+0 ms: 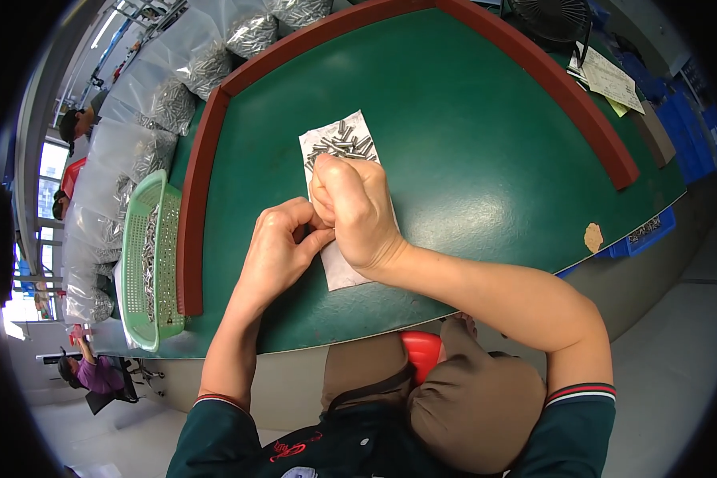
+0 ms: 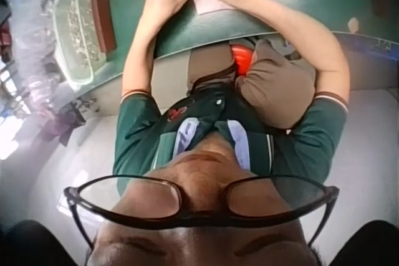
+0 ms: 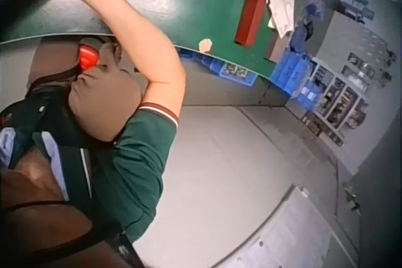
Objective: Inspecting and sorting small metal pins using a handheld tool on a workbench.
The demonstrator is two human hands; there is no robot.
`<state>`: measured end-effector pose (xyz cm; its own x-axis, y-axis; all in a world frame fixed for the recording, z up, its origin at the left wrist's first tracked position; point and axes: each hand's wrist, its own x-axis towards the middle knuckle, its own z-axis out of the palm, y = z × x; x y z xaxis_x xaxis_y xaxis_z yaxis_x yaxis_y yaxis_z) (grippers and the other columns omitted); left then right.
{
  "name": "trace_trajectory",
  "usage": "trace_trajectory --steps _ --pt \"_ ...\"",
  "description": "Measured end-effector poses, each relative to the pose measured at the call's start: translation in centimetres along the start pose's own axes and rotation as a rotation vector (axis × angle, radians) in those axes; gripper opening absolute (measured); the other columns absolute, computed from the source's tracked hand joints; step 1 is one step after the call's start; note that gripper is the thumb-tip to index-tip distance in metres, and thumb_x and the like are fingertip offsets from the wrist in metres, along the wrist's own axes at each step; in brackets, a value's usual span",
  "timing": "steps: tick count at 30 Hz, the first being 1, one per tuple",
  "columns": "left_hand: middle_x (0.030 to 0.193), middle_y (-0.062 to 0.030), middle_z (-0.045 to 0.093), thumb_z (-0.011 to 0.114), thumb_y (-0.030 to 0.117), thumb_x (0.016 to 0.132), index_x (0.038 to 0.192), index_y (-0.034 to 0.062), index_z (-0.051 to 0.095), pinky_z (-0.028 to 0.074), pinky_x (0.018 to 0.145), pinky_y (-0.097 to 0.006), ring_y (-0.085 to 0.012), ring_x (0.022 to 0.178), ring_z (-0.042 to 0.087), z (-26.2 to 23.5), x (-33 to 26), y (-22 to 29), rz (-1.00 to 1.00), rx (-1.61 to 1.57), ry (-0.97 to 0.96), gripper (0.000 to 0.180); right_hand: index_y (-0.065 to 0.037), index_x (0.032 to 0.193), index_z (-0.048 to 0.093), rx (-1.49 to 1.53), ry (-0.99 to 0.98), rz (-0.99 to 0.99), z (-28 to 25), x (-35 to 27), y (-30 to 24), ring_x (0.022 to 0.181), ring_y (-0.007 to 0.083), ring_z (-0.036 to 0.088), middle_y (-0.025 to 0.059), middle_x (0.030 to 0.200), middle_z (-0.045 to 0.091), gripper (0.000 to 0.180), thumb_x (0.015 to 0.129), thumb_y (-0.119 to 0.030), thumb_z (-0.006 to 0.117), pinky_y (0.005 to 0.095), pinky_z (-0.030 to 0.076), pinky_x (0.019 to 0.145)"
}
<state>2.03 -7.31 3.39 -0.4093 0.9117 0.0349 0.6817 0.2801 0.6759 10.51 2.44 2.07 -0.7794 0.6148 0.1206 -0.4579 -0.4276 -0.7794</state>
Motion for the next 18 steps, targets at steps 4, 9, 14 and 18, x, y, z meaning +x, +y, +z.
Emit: trace_trajectory --steps 4,9,14,18 --pt "0.068 -0.014 0.057 0.065 0.001 0.068 0.07 -0.0043 0.056 0.042 0.056 -0.036 -0.0289 0.061 0.055 0.0 -0.2 -0.1 0.003 -0.007 0.0 0.01 -0.011 0.05 0.026 -0.007 0.021 0.01 0.0 0.0 -0.1 0.041 0.0082 0.019 -0.0016 0.042 0.025 0.038 0.086 -0.022 0.033 0.0252 0.018 0.04" --pt "0.069 -0.0045 0.055 0.065 0.007 0.074 0.074 0.0005 0.057 0.038 0.053 -0.023 -0.0072 0.059 0.047 -1.4 -0.3 -1.3 -0.219 -0.168 -0.144 0.011 -0.012 0.051 0.025 0.284 0.002 0.03 -0.8 1.2 -1.4 0.039 0.0074 0.017 -0.002 0.042 0.023 0.034 0.082 -0.019 0.034 0.0251 0.014 0.038" --pt "0.077 -0.0045 0.055 0.056 0.012 0.084 0.087 0.0016 0.053 0.03 0.048 -0.018 -0.0044 0.054 0.037 -1.7 0.2 -2.4 -0.293 -1.18 -0.218 0.011 -0.015 0.049 0.023 0.249 0.065 -0.006 -1.6 1.9 -3.1 0.038 0.0084 0.014 -0.0035 0.04 0.02 0.038 0.085 -0.024 0.031 0.0252 0.015 0.039" --pt "0.072 -0.0022 0.052 0.051 0.014 0.086 0.083 0.0029 0.053 0.028 0.048 -0.019 -0.0043 0.053 0.034 -1.0 0.6 -2.7 -0.303 -1.352 -0.143 0.012 -0.014 0.051 0.025 0.276 0.073 -0.037 -1.9 2.1 -3.1 0.038 0.0072 0.016 -0.0031 0.041 0.022 0.036 0.084 -0.024 0.034 0.0242 0.015 0.037"
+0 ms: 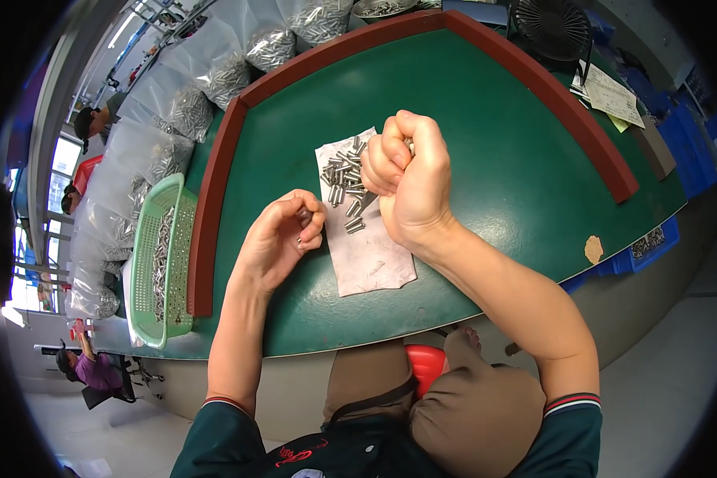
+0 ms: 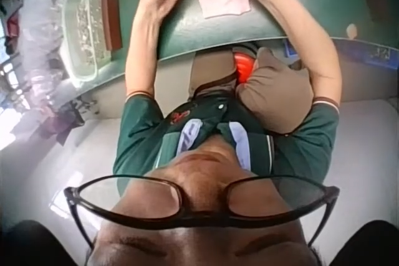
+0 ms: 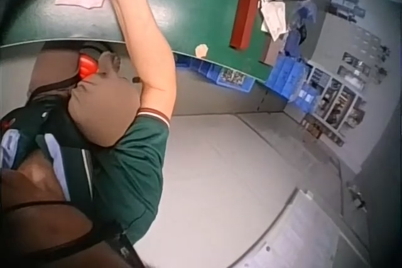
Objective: Inspecting and sorting small metal pins using a handheld tool on a workbench.
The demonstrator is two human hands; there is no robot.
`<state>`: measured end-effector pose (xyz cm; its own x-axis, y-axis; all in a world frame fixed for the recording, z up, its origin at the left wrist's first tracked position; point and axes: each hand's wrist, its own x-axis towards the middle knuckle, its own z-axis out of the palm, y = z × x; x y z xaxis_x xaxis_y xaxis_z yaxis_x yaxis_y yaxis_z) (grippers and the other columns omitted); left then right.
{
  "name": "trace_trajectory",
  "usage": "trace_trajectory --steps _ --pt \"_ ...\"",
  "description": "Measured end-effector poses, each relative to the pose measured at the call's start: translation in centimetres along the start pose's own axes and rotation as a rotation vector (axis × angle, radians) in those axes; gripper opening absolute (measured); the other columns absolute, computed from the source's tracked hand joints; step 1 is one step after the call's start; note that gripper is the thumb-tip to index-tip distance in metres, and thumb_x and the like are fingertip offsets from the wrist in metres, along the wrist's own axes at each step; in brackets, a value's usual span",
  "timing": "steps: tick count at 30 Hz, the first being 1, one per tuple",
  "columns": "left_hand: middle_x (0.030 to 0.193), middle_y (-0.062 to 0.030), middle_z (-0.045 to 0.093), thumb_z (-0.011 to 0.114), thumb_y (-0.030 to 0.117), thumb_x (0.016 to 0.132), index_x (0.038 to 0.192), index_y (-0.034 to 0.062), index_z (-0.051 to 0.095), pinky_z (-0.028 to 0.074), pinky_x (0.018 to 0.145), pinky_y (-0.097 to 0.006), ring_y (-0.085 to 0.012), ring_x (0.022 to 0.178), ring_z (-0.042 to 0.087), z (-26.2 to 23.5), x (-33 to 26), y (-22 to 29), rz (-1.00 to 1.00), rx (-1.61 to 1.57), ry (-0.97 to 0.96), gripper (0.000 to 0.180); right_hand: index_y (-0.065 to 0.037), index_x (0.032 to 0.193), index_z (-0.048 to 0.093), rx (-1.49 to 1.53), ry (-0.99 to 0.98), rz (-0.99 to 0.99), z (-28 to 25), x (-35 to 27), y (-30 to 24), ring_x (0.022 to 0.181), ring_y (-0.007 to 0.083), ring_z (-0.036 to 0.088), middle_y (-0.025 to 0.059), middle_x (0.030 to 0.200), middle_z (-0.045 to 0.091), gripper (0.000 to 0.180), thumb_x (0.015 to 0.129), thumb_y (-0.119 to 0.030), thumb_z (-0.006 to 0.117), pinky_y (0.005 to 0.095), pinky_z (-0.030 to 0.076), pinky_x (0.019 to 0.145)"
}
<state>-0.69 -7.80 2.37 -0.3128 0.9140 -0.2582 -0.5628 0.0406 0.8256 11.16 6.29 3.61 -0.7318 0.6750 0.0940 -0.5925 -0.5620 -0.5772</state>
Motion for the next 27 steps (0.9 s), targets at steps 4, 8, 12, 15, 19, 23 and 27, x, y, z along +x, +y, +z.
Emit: trace_trajectory --steps 4,8,12,15,19,23,27 --pt "0.064 0.0025 0.049 0.06 0.012 0.08 0.078 0.0022 0.059 0.027 0.046 -0.021 -0.0049 0.051 0.036 1.0 0.6 -0.9 0.334 0.925 0.263 0.01 -0.014 0.049 0.024 -0.022 0.022 0.028 0.3 0.0 -0.1 0.038 0.0081 0.014 -0.0033 0.04 0.021 0.037 0.085 -0.023 0.031 0.0246 0.016 0.038" --pt "0.059 -0.0065 0.045 0.061 -0.001 0.071 0.088 0.005 0.065 0.036 0.046 -0.03 -0.0171 0.05 0.044 0.8 1.3 -1.6 0.783 1.523 0.085 0.018 -0.014 0.05 0.024 -0.02 0.029 0.023 0.3 0.0 -0.2 0.038 0.008 0.015 -0.0032 0.04 0.021 0.038 0.085 -0.023 0.031 0.0245 0.016 0.038" --pt "0.06 -0.007 0.045 0.062 0.0 0.071 0.09 0.0065 0.064 0.037 0.047 -0.032 -0.0206 0.052 0.046 0.9 1.5 -1.4 0.771 1.6 0.063 0.02 -0.014 0.049 0.024 -0.031 0.035 0.019 0.3 0.0 -0.3 0.038 0.0078 0.015 -0.0031 0.04 0.021 0.038 0.085 -0.023 0.031 0.0243 0.015 0.038" --pt "0.061 -0.0071 0.046 0.064 0.003 0.071 0.085 0.0051 0.062 0.037 0.048 -0.032 -0.021 0.052 0.047 1.1 0.8 -0.6 0.736 1.655 0.054 0.014 -0.014 0.049 0.024 -0.041 0.042 0.021 0.3 0.0 -0.3 0.038 0.0077 0.015 -0.0032 0.04 0.021 0.038 0.085 -0.023 0.032 0.0243 0.015 0.038" --pt "0.062 -0.0068 0.046 0.065 0.004 0.07 0.078 0.0031 0.06 0.038 0.049 -0.031 -0.0205 0.052 0.047 1.4 0.3 -0.6 0.66 1.589 0.127 0.01 -0.015 0.049 0.024 -0.065 0.032 0.031 0.3 0.0 -0.1 0.038 0.0074 0.015 -0.0034 0.04 0.022 0.038 0.085 -0.023 0.032 0.0242 0.016 0.038" --pt "0.062 -0.0065 0.047 0.066 0.005 0.07 0.077 0.002 0.058 0.038 0.049 -0.03 -0.0178 0.051 0.046 1.5 0.5 -0.8 0.637 1.541 0.106 0.011 -0.015 0.049 0.024 -0.074 -0.009 0.049 0.2 -0.2 0.3 0.038 0.0072 0.015 -0.0036 0.04 0.022 0.039 0.086 -0.024 0.032 0.024 0.016 0.039" --pt "0.063 -0.007 0.049 0.066 0.006 0.07 0.078 0.0008 0.058 0.037 0.049 -0.03 -0.0165 0.051 0.045 1.0 0.3 -0.7 0.543 1.531 0.117 0.012 -0.015 0.05 0.024 -0.094 -0.034 0.054 0.3 -0.4 0.8 0.039 0.0075 0.016 -0.0035 0.04 0.022 0.039 0.086 -0.025 0.032 0.0242 0.017 0.039"
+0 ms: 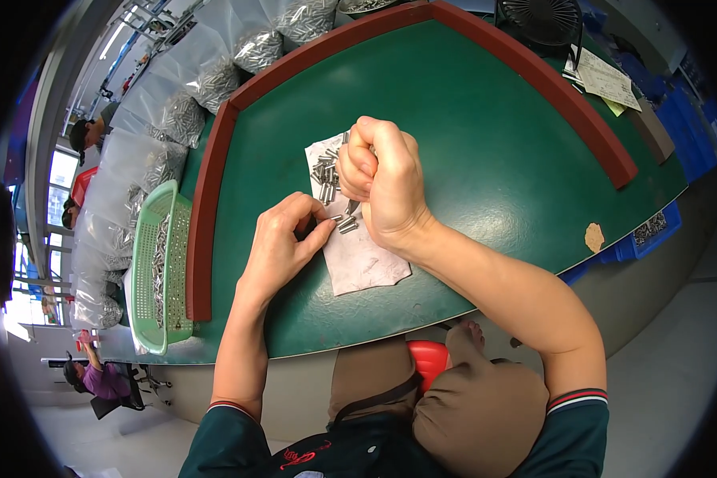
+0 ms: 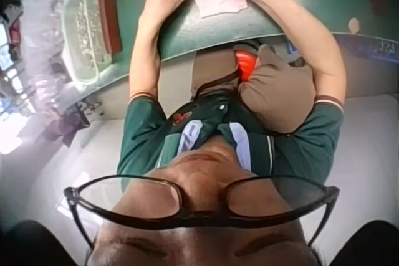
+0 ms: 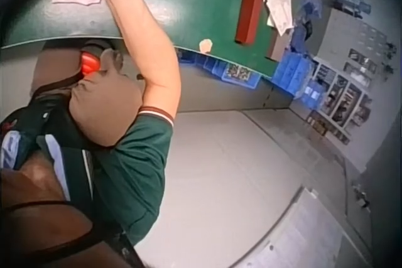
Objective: Inspecting and sorting small metal pins using a handheld tool on a workbench.
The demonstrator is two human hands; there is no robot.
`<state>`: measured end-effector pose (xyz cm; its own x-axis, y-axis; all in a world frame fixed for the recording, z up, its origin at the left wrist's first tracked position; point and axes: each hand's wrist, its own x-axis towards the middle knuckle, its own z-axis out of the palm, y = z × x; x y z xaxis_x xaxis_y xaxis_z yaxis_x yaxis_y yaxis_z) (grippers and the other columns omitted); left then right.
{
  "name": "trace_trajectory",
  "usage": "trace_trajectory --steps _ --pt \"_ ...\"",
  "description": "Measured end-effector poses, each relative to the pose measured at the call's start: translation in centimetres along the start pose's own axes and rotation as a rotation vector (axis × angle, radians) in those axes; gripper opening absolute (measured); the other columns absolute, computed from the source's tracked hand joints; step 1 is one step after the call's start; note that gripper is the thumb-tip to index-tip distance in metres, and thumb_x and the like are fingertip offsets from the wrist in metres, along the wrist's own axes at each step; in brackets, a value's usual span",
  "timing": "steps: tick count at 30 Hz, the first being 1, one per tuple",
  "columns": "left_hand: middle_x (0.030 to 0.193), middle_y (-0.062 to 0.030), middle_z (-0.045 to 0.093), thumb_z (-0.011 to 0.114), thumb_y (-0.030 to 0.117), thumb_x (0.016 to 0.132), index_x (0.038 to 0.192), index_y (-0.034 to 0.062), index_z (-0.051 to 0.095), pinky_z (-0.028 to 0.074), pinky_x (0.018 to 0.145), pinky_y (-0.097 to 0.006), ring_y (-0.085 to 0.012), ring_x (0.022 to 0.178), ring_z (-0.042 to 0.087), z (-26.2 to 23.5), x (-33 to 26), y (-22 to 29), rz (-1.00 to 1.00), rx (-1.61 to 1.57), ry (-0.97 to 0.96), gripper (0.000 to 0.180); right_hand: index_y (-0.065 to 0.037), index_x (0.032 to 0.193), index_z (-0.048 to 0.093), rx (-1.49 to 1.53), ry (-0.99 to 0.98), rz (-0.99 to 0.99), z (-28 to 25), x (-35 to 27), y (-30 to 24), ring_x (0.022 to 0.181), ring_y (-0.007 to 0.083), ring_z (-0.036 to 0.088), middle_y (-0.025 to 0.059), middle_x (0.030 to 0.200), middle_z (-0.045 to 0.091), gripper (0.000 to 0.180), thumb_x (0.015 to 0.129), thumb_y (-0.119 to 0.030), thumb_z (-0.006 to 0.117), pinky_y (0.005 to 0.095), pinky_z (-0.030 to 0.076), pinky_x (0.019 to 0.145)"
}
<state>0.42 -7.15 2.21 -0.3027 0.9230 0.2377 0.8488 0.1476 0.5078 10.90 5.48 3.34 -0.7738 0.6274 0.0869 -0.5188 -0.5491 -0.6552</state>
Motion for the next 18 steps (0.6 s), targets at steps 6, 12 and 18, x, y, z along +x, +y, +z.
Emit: trace_trajectory --steps 6,12,18 --pt "0.059 -0.0053 0.047 0.065 0.004 0.07 0.074 -0.0004 0.058 0.034 0.047 -0.027 -0.0122 0.051 0.04 0.0 -0.2 0.1 -0.037 -0.091 0.035 0.009 -0.013 0.05 0.025 0.034 -0.017 0.022 0.1 -0.1 0.2 0.039 0.0076 0.016 -0.0027 0.041 0.023 0.038 0.086 -0.024 0.033 0.0245 0.016 0.039" --pt "0.053 -0.0031 0.041 0.065 0.004 0.069 0.067 -0.0025 0.056 0.03 0.045 -0.027 -0.0102 0.049 0.034 -1.1 -0.7 0.6 -0.217 -0.22 -0.165 0.011 -0.013 0.05 0.025 0.053 -0.036 0.093 0.0 -0.7 0.8 0.039 0.0079 0.016 -0.0026 0.041 0.024 0.038 0.085 -0.024 0.033 0.0247 0.016 0.039" --pt "0.051 0.001 0.037 0.066 0.003 0.069 0.065 -0.0022 0.055 0.027 0.044 -0.025 -0.0069 0.049 0.031 -0.9 -0.8 0.9 -0.247 -0.216 -0.165 0.012 -0.013 0.05 0.025 -0.038 -0.003 0.097 0.5 -1.4 1.9 0.039 0.0081 0.016 -0.003 0.04 0.023 0.038 0.085 -0.024 0.033 0.0248 0.016 0.039"
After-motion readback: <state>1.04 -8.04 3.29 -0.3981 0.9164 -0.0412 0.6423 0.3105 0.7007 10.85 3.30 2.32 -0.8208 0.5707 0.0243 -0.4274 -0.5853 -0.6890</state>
